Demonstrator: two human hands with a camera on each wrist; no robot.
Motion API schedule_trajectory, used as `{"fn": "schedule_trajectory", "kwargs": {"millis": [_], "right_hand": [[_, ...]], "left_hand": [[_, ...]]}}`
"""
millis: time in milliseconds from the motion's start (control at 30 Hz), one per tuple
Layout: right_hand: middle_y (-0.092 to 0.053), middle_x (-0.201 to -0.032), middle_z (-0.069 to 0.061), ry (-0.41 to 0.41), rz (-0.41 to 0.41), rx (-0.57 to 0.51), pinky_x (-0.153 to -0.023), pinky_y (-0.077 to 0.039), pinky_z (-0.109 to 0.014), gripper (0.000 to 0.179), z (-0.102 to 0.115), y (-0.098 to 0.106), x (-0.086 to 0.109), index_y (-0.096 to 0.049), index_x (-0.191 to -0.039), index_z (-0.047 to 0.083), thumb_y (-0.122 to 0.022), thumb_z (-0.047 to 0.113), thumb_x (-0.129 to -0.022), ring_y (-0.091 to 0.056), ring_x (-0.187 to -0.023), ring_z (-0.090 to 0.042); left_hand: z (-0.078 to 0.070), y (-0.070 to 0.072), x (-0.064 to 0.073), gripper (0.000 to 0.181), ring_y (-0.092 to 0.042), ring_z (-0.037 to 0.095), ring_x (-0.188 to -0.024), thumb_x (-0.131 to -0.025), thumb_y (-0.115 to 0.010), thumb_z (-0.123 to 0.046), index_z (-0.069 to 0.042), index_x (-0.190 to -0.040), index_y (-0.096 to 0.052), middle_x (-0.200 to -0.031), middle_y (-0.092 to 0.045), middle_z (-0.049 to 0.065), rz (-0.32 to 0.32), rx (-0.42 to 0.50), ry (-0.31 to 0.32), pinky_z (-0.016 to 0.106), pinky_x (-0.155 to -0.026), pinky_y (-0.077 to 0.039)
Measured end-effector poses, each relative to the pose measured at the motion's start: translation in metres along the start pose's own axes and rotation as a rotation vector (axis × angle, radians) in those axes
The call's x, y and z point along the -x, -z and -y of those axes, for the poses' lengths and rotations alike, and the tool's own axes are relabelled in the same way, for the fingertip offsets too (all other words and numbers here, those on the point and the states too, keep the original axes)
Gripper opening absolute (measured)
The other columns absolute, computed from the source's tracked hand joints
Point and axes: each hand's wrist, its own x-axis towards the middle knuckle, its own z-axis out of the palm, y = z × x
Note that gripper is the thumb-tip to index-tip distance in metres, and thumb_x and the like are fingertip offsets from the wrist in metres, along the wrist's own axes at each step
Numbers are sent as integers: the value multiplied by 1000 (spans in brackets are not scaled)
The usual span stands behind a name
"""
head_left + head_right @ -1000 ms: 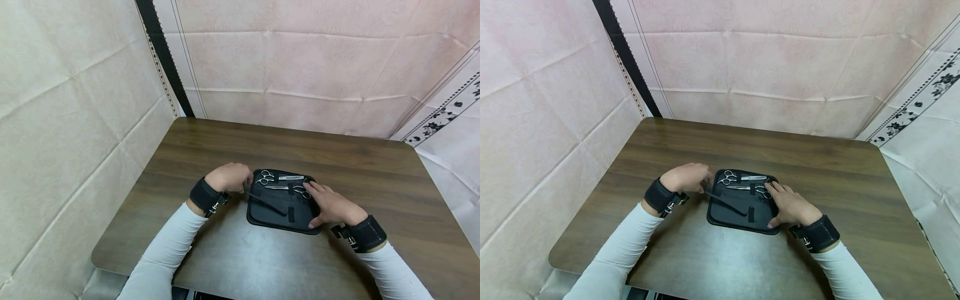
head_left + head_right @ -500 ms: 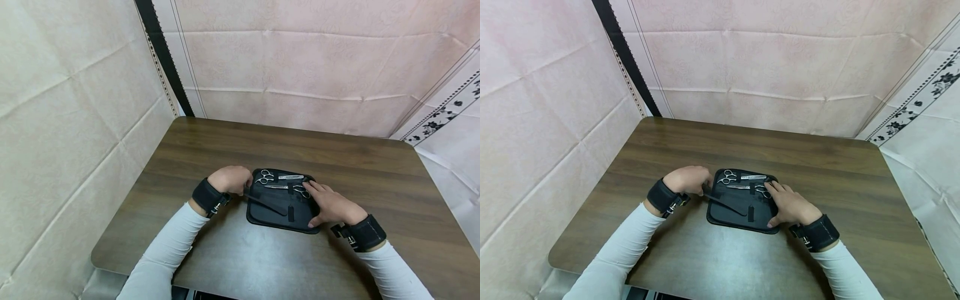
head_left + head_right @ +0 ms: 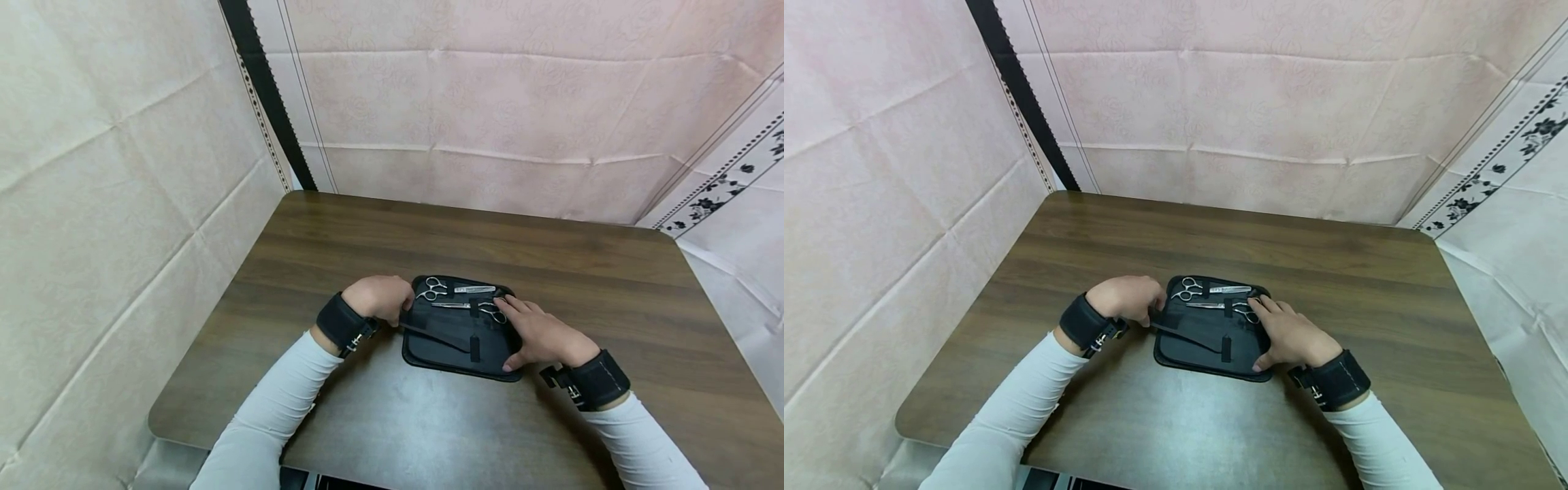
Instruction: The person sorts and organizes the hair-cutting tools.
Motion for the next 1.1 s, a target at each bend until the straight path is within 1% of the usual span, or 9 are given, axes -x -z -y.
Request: {"fn": "schedule_trajectory", "kwargs": {"millis": [167, 333, 633, 800, 933, 1100], "right_hand": [[-22, -168, -30, -9, 1, 2, -109, -37, -73, 122, -1, 0, 0, -26, -163, 4, -94, 46, -72, -30, -148, -54], [-23, -168, -30, -6, -1, 3, -110, -36, -73, 121, -1, -1, -1, -26, -163, 4, -94, 46, -72, -30, -148, -54], [-23, -167, -30, -2, 3, 4, -108, -36, -75, 122, 0, -1, -1, -27, -163, 4, -94, 48, -71, -30, -148, -55], [-22, -168, -30, -8, 7, 2, -109, -36, -74, 122, 0, -1, -1, -26, -164, 4, -94, 47, -72, -29, -149, -55], [-22, -168, -30, 0, 2, 3, -108, -37, -74, 122, -1, -1, -1, -27, -163, 4, -94, 47, -71, -29, -148, -55], [-22, -168, -30, -3, 2, -4, -110, -36, -73, 122, -1, -1, 0, -26, -163, 4, -94, 46, -72, -28, -149, -54]], "left_hand": [[-2, -1, -1, 22, -57, 15, -80, -87, -84, -11, -13, -105, -74, -96, -67, -2, 23, 5, -7, 29, -70, -49], [-5, -2, -2, 23, -57, 14, -81, -87, -84, -13, -13, -106, -72, -98, -67, -3, 33, -15, -5, 29, -72, -48], [-9, -4, -4, 21, -54, 14, -78, -86, -83, -8, -13, -101, -70, -90, -62, -4, 50, -20, -1, 27, -68, -45], [-13, -5, -5, 20, -50, 14, -75, -85, -80, -5, -15, -94, -65, -86, -54, -4, 58, -26, -6, 27, -65, -41], [-16, -5, -4, 21, -48, 14, -74, -86, -81, -7, -15, -91, -62, -85, -51, -4, 58, -29, -2, 27, -65, -40], [-18, -7, -6, 29, -44, 13, -70, -85, -82, -7, -17, -81, -54, -79, -46, -6, 62, -26, -13, 27, -61, -37]]}}
